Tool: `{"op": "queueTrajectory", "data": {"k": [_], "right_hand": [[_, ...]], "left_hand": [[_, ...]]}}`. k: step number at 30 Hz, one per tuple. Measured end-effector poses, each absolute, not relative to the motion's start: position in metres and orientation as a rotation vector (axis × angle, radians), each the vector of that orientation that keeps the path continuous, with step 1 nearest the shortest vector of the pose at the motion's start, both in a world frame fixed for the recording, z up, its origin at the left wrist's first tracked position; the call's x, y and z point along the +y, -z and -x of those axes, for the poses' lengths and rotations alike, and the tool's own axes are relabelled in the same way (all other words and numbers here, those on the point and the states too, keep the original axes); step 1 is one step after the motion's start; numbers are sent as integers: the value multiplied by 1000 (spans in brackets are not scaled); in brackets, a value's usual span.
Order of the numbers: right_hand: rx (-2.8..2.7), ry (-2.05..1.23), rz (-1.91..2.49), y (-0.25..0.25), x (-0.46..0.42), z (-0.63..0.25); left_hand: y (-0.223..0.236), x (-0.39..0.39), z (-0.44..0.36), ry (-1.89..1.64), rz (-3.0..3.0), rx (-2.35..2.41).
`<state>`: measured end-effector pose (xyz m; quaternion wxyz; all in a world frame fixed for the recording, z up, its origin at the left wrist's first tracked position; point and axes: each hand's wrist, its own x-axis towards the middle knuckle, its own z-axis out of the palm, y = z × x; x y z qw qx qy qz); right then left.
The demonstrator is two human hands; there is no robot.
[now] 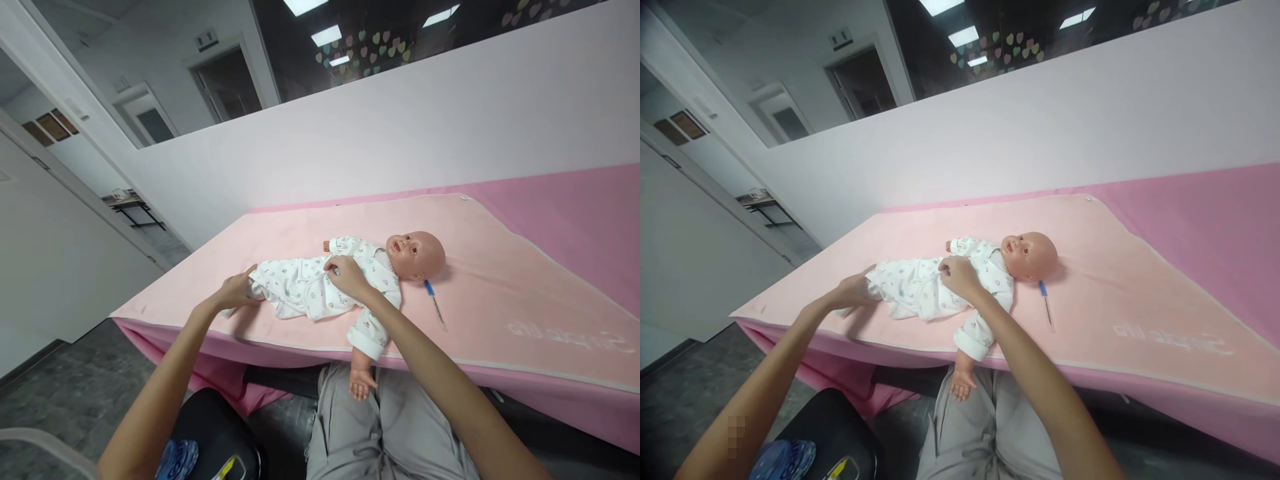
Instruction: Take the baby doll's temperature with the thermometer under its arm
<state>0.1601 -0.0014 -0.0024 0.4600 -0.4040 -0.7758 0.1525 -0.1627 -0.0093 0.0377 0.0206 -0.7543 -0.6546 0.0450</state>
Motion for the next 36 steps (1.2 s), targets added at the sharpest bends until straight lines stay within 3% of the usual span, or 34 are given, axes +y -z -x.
{"op": "queueTrajectory", "data": {"k": [4, 12, 16, 22, 29, 36], "right_hand": [[-1914, -372, 986, 3, -1, -161], [-1916, -367, 949, 4, -1, -161], [-1927, -369, 961, 4, -1, -161], [-1949, -354, 991, 3, -1, -160], [-1956, -343, 980, 2, -2, -161], [-1954, -369, 993, 3, -1, -161]], "left_hand": [[-35, -9, 149, -78, 2395, -1872], [-112, -17, 142, -176, 1950, -1670], [-108, -7, 150, -185, 1891, -1679], [-88, 13, 175, -378, 1913, -2258], [-86, 8, 171, -650, 2297, -2616], [-76, 1, 164, -357, 2313, -3049]]}}
